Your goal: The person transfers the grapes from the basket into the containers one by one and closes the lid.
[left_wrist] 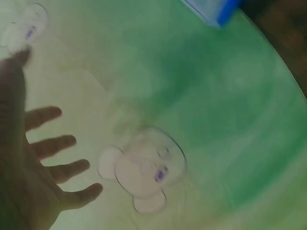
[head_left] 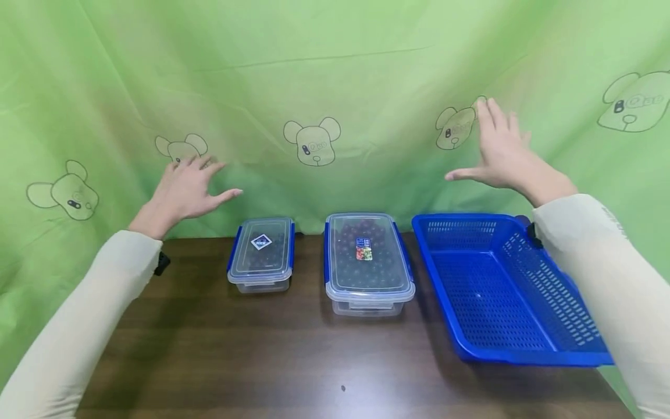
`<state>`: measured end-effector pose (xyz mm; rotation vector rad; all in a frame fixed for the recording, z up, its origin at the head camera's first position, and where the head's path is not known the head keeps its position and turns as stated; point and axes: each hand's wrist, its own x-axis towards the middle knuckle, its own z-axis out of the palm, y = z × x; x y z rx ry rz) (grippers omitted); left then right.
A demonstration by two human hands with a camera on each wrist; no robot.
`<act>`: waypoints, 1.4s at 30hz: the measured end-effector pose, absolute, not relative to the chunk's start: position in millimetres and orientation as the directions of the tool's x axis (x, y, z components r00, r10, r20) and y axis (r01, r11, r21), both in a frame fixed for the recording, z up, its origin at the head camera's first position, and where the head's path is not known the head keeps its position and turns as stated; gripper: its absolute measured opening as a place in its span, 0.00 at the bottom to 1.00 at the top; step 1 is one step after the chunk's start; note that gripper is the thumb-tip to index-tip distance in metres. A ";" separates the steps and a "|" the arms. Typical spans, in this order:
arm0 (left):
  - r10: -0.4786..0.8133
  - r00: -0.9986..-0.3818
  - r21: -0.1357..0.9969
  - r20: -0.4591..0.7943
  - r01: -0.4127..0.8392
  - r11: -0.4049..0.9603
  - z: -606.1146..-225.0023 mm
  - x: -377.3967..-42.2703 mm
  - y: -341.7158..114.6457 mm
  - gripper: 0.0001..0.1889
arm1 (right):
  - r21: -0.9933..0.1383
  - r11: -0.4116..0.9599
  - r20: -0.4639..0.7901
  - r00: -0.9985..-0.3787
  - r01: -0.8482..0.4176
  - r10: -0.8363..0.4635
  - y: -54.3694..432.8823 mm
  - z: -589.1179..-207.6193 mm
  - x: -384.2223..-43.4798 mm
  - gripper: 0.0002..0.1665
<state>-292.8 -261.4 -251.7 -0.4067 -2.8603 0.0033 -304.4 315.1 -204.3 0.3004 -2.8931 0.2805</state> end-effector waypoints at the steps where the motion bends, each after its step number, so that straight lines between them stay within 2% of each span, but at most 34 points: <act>1: 0.273 -0.933 -0.047 0.235 0.270 0.962 -250.4 -292.6 -266.1 0.50 | -0.142 0.967 0.222 -0.959 -0.213 -0.178 322.1 -207.4 -305.4 0.88; 10: 0.167 -0.984 -0.010 0.056 0.166 0.986 -270.1 -288.0 -303.0 0.57 | -0.072 0.987 0.043 -0.989 -0.143 -0.140 358.2 -220.1 -307.0 0.73; 21: 0.103 -0.995 0.048 0.001 0.103 0.994 -317.1 -289.0 -317.5 0.60 | -0.067 0.982 -0.012 -0.984 -0.179 -0.180 387.2 -257.5 -296.6 0.85; 27: 0.084 -0.996 0.064 -0.017 0.082 0.995 -341.2 -287.5 -318.8 0.61 | -0.072 0.985 -0.106 -0.981 -0.156 -0.163 393.4 -279.8 -293.2 0.80; 33: 0.083 -0.996 0.072 -0.042 0.080 0.994 -364.2 -281.9 -314.1 0.62 | -0.059 0.985 -0.122 -0.978 -0.161 -0.168 390.0 -296.5 -291.6 0.78; 42: 0.076 -0.996 0.083 -0.042 0.073 0.994 -363.8 -283.4 -311.3 0.63 | -0.070 0.985 -0.137 -0.977 -0.156 -0.164 390.8 -306.1 -285.8 0.77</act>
